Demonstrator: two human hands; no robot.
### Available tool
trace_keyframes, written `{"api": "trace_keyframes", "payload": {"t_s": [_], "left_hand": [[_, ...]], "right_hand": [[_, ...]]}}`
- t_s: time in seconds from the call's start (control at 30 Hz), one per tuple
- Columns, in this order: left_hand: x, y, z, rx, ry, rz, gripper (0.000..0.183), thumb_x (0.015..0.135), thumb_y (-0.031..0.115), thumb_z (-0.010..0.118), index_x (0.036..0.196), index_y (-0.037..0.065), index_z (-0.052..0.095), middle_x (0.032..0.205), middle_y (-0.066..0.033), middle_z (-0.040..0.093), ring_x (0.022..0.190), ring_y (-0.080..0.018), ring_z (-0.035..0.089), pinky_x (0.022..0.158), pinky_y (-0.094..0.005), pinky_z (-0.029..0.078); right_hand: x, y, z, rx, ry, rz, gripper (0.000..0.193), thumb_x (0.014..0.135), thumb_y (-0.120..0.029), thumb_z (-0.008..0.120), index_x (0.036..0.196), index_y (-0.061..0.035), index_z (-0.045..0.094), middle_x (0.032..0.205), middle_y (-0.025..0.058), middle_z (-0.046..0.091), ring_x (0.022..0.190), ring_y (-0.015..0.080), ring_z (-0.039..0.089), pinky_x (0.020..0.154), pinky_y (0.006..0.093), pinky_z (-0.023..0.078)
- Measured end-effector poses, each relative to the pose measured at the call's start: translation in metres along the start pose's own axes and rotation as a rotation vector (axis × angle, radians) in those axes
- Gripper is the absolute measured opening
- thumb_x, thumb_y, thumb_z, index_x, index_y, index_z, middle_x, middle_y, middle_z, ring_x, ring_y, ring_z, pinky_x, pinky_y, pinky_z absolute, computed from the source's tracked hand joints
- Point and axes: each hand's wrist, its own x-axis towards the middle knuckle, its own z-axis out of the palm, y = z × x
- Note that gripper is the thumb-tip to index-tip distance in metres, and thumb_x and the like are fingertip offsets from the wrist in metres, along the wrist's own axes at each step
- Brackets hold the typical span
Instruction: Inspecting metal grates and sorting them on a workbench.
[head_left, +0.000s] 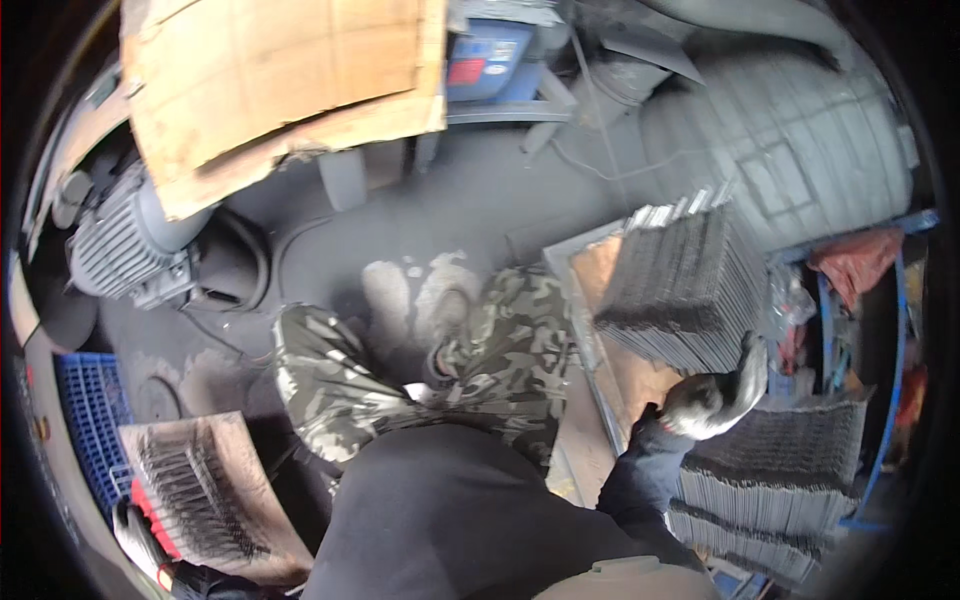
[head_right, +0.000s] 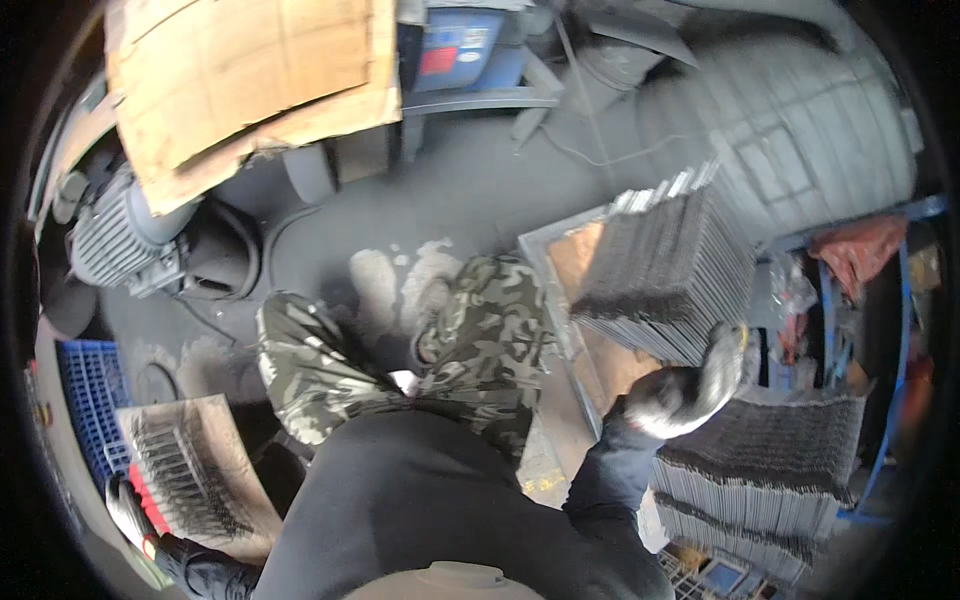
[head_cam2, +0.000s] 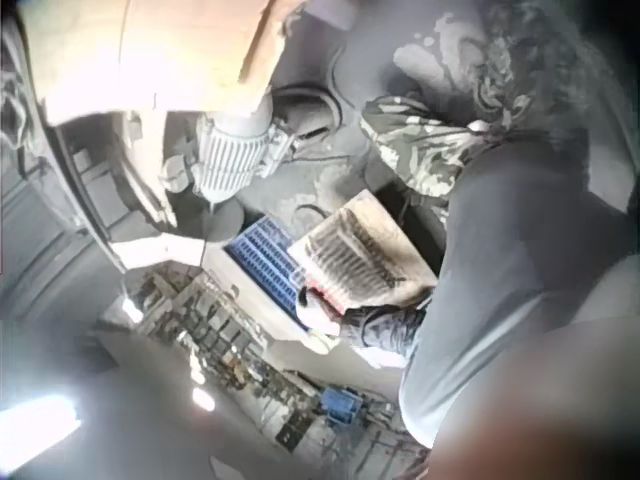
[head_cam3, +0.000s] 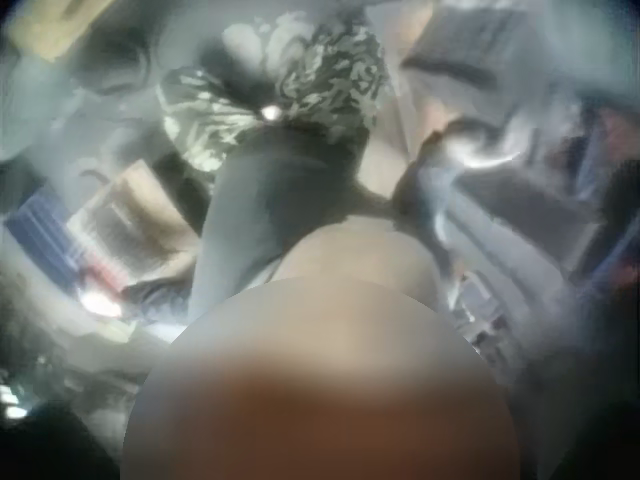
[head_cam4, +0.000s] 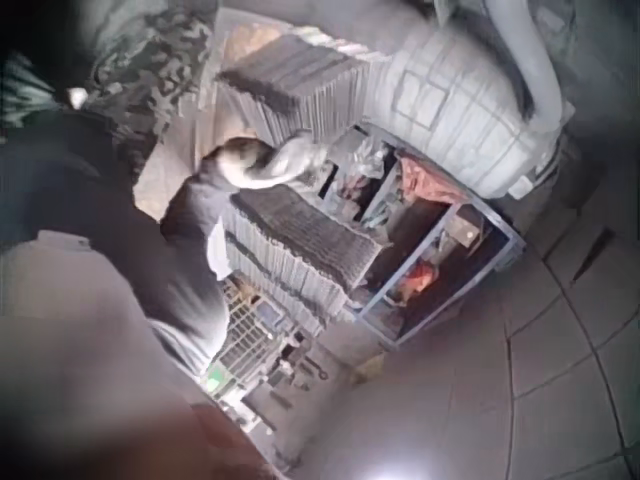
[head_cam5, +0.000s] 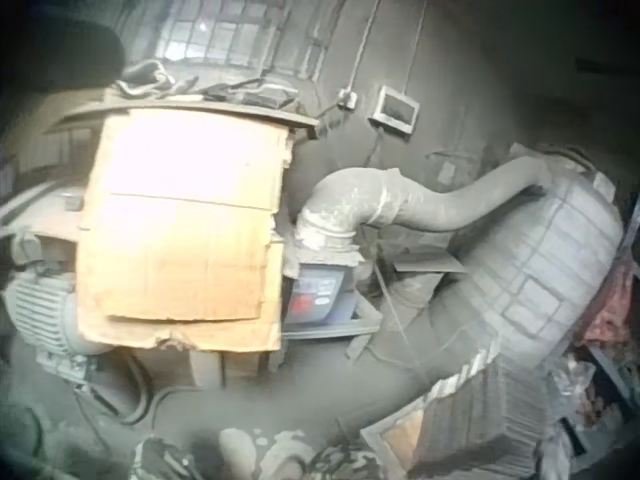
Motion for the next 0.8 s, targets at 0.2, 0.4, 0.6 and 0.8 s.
{"api": "trace_keyframes", "payload": {"t_s": [0.2,0.4,0.6,0.8], "left_hand": [[-0.117,0.206,-0.007,-0.147,0.059,0.322,0.034,0.108,-0.001,0.061,0.141,-0.006,0.069,0.128,-0.0145,0.079,0.110,-0.0227,0.072,0.104,-0.0359,0.055],[-0.185,0.360,0.082,-0.014,-0.170,1.160,0.048,0.089,0.008,0.079,0.137,0.005,0.075,0.113,-0.0213,0.078,0.099,-0.0392,0.076,0.091,-0.0462,0.060],[-0.144,0.373,0.196,-0.140,0.161,0.868,0.085,0.088,0.033,0.093,0.158,0.002,0.054,0.148,-0.0342,0.060,0.117,-0.0408,0.070,0.097,-0.0530,0.059],[-0.163,0.412,0.359,-0.923,-0.933,0.398,0.054,0.106,0.033,0.077,0.133,-0.010,0.060,0.104,-0.0154,0.077,0.096,-0.0269,0.072,0.088,-0.0401,0.059]], "right_hand": [[-0.013,-0.172,0.101,0.997,-0.521,0.322,0.082,0.094,-0.043,0.087,0.154,0.0022,0.056,0.154,0.0249,0.063,0.141,0.0445,0.063,0.122,0.0546,0.050],[-0.009,-0.307,0.166,1.474,-1.176,0.656,0.067,0.095,-0.031,0.090,0.146,0.0003,0.061,0.134,0.0204,0.074,0.125,0.0336,0.072,0.109,0.0446,0.057],[-0.054,-0.222,0.213,1.542,-0.977,1.463,0.011,0.105,-0.011,0.077,0.114,-0.0034,0.077,0.092,0.0018,0.076,0.076,0.0109,0.070,0.067,0.0280,0.057],[-0.066,-0.131,0.235,1.161,-0.866,1.521,0.020,0.104,-0.009,0.077,0.122,-0.0010,0.075,0.110,0.0084,0.080,0.086,0.0161,0.075,0.073,0.0312,0.062]]}}
